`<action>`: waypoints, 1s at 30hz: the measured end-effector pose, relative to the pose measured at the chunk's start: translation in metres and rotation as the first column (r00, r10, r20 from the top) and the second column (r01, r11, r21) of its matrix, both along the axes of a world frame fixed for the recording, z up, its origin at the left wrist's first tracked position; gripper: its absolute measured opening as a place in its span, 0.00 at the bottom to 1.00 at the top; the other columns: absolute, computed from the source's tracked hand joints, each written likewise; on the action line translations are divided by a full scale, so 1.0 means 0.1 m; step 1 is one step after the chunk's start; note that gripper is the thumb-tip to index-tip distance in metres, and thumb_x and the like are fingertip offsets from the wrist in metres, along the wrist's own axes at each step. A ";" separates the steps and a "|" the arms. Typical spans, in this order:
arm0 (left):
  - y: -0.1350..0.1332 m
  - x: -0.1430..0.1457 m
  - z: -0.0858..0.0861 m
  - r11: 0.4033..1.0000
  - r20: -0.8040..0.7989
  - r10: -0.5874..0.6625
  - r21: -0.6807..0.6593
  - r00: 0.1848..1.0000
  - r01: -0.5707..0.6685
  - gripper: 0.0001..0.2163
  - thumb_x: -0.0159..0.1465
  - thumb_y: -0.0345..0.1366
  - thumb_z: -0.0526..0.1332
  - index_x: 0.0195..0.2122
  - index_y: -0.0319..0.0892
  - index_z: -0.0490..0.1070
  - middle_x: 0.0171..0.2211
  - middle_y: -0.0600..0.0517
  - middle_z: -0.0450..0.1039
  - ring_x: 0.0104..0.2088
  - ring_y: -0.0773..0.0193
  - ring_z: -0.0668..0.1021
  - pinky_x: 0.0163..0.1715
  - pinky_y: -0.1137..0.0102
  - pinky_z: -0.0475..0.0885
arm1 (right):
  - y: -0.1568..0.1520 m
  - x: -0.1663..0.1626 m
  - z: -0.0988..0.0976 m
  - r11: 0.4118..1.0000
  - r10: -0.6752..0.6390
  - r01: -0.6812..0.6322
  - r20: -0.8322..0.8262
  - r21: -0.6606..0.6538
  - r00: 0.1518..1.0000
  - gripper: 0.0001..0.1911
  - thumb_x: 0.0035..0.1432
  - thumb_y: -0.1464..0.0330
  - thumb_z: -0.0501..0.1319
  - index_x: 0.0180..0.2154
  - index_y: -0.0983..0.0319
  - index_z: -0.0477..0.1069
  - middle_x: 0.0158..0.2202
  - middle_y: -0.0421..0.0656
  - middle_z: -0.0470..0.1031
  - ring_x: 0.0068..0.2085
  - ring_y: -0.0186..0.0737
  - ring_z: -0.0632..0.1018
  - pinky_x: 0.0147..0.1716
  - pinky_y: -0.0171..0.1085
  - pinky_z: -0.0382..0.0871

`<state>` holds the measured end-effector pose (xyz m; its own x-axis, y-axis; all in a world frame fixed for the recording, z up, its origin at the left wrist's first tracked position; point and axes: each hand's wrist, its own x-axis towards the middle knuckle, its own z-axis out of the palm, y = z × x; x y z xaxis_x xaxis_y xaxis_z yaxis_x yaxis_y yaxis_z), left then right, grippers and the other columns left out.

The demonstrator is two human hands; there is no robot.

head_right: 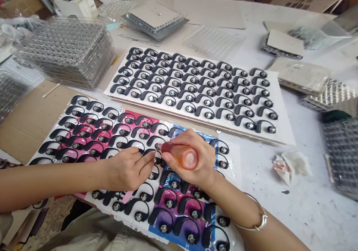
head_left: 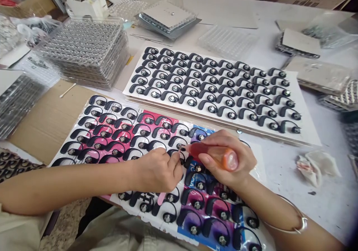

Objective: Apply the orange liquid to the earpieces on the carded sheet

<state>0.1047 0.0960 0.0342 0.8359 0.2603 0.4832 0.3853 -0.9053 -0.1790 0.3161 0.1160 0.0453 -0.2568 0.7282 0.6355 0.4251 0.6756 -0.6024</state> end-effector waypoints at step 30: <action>0.01 0.02 0.03 0.999 -0.031 0.010 -0.030 0.999 -0.011 0.08 0.63 0.26 0.54 0.30 0.31 0.71 0.30 0.34 0.77 0.19 0.63 0.74 0.16 0.69 0.67 | -0.10 0.01 0.02 0.959 -0.018 -0.066 0.291 0.277 0.957 0.18 0.50 0.64 0.68 0.42 0.62 0.70 0.29 0.44 0.76 0.27 0.38 0.78 0.21 0.34 0.73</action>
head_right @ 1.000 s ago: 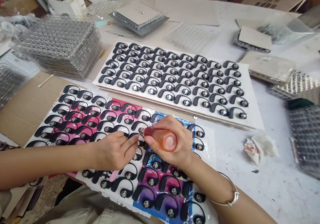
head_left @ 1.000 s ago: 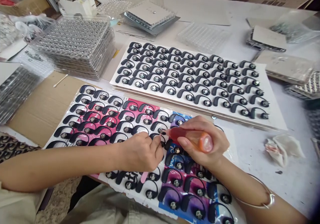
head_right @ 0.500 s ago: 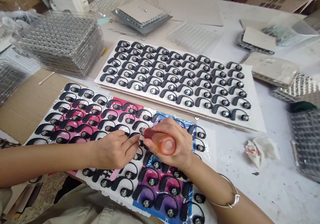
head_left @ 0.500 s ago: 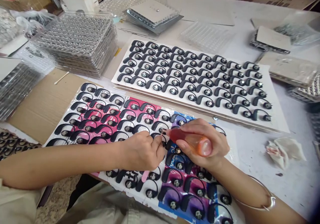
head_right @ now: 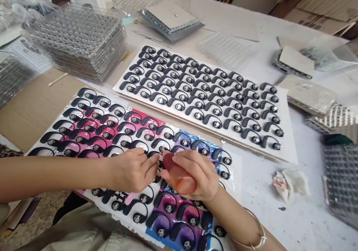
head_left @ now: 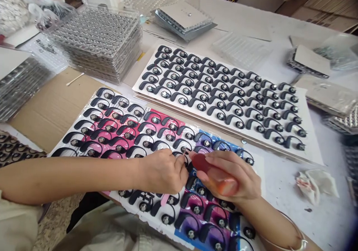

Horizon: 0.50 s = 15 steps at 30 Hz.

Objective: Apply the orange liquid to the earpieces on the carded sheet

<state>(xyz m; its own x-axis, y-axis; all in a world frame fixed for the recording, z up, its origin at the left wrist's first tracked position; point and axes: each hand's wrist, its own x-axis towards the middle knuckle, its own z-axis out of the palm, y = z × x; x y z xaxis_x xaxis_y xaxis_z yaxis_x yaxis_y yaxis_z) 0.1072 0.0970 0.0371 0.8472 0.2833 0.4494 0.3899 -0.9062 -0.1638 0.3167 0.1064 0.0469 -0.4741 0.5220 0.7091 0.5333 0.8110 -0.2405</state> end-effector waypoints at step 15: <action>-0.01 0.01 -0.01 1.000 0.075 0.018 -0.013 0.997 -0.017 0.07 0.62 0.27 0.55 0.29 0.32 0.71 0.30 0.34 0.77 0.20 0.61 0.75 0.17 0.68 0.67 | 0.00 -0.05 0.05 0.998 0.000 -0.001 0.009 0.057 1.000 0.10 0.54 0.65 0.64 0.38 0.62 0.69 0.26 0.43 0.74 0.25 0.37 0.77 0.19 0.33 0.74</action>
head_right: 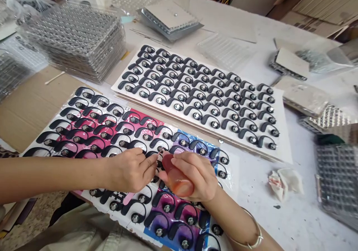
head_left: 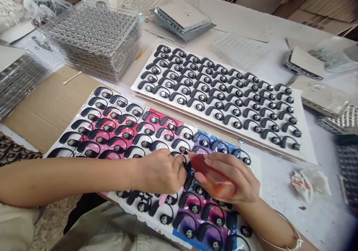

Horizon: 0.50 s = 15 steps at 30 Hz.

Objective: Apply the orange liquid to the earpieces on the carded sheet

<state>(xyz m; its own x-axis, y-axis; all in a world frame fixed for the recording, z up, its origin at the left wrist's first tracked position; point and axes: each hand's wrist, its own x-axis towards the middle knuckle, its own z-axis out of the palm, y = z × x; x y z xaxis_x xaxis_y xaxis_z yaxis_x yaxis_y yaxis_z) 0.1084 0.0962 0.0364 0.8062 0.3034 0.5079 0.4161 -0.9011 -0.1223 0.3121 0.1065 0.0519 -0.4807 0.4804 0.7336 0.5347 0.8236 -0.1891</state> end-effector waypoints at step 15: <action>0.03 -0.10 -0.03 0.995 -0.014 0.005 -0.096 1.000 -0.007 0.08 0.64 0.26 0.52 0.34 0.34 0.71 0.36 0.40 0.78 0.23 0.63 0.76 0.23 0.67 0.71 | 0.11 0.03 -0.10 0.977 -0.028 -0.031 -0.272 -0.210 0.962 0.11 0.49 0.69 0.67 0.37 0.61 0.70 0.27 0.42 0.73 0.25 0.36 0.73 0.21 0.36 0.70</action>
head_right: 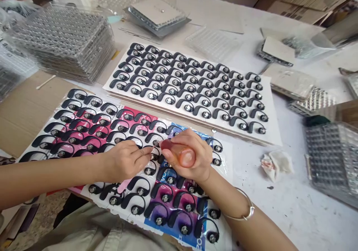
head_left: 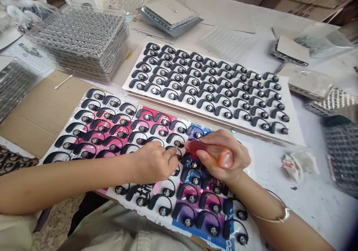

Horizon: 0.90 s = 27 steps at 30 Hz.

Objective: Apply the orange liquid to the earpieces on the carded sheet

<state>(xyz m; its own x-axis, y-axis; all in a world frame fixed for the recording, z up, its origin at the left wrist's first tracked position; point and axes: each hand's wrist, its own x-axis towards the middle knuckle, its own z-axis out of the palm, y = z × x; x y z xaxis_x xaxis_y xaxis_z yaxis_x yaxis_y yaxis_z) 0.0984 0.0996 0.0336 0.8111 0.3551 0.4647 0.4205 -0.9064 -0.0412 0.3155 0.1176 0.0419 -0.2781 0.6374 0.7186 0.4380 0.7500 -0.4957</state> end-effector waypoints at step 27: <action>0.04 -0.02 0.03 1.000 0.012 0.003 0.028 1.000 -0.003 0.12 0.67 0.24 0.48 0.34 0.35 0.70 0.35 0.46 0.79 0.24 0.66 0.78 0.23 0.69 0.72 | -0.10 0.02 0.05 0.998 -0.070 0.070 -0.032 -0.011 0.997 0.10 0.49 0.68 0.67 0.36 0.61 0.70 0.26 0.41 0.72 0.25 0.35 0.73 0.23 0.36 0.68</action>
<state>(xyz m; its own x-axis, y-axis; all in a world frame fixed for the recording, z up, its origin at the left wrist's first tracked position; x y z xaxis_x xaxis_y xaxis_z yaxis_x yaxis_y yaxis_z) 0.0961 0.1035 0.0365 0.8044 0.3438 0.4845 0.4235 -0.9038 -0.0618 0.3179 0.1078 0.0468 -0.2093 0.6614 0.7202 0.4727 0.7132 -0.5176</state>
